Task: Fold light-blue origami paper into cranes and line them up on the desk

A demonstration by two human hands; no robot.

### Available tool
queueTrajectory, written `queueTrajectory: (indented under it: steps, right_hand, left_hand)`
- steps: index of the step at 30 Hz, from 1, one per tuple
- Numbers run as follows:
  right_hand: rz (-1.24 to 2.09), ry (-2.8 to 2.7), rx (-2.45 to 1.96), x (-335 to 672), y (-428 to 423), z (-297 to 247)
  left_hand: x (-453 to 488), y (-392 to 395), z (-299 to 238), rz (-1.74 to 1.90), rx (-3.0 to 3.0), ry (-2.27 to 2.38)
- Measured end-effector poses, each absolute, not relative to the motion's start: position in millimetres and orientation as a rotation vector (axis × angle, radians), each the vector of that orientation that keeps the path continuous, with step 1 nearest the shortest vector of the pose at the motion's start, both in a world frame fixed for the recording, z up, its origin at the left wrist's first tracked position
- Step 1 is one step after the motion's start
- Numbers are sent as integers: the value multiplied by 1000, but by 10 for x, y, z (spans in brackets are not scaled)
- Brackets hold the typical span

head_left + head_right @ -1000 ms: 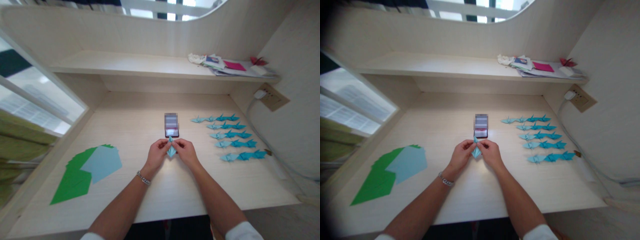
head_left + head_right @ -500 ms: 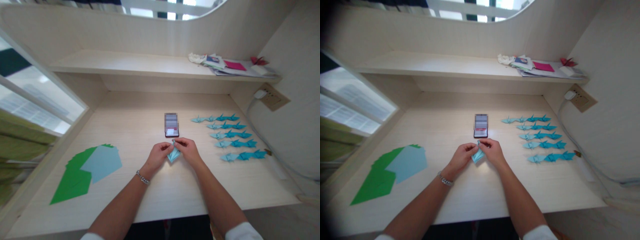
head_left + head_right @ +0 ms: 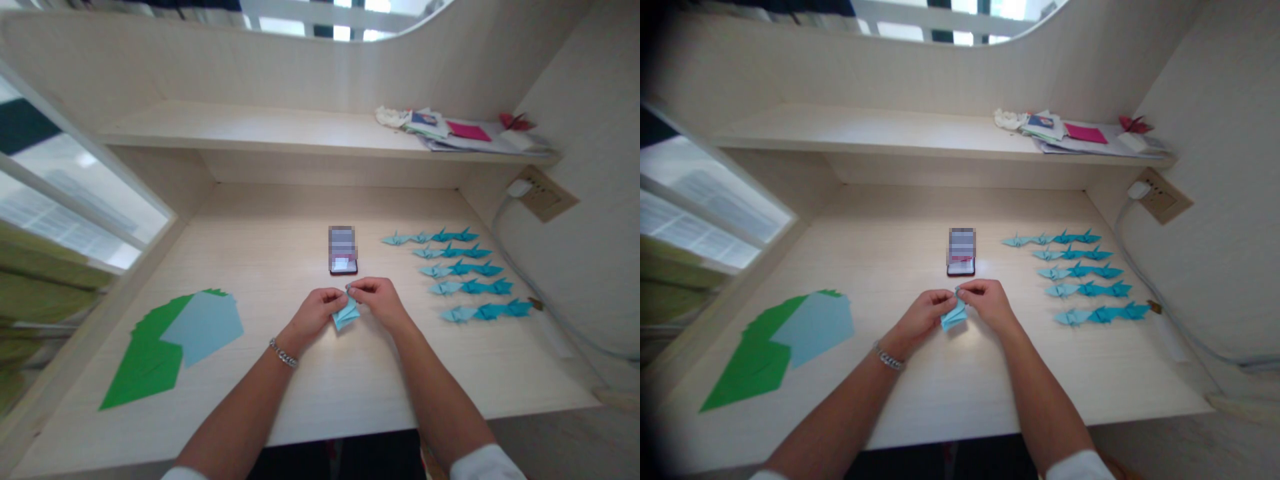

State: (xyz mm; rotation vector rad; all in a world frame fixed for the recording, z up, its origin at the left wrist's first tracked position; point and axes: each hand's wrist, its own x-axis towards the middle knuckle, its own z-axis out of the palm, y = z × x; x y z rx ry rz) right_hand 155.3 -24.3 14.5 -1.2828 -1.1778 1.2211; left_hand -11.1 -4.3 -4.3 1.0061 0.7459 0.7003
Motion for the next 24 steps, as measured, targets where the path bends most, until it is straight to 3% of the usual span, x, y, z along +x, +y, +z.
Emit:
queueTrajectory:
  steps: [13,24]
  right_hand:
    - [1064,-1255,-1342,1524,-234,74]
    - [1195,-1284,-1283,1596,-252,147]
  left_hand:
    - [-116,-38,-30,689,1012,796]
    - [-135,-42,-22,619,1130,780]
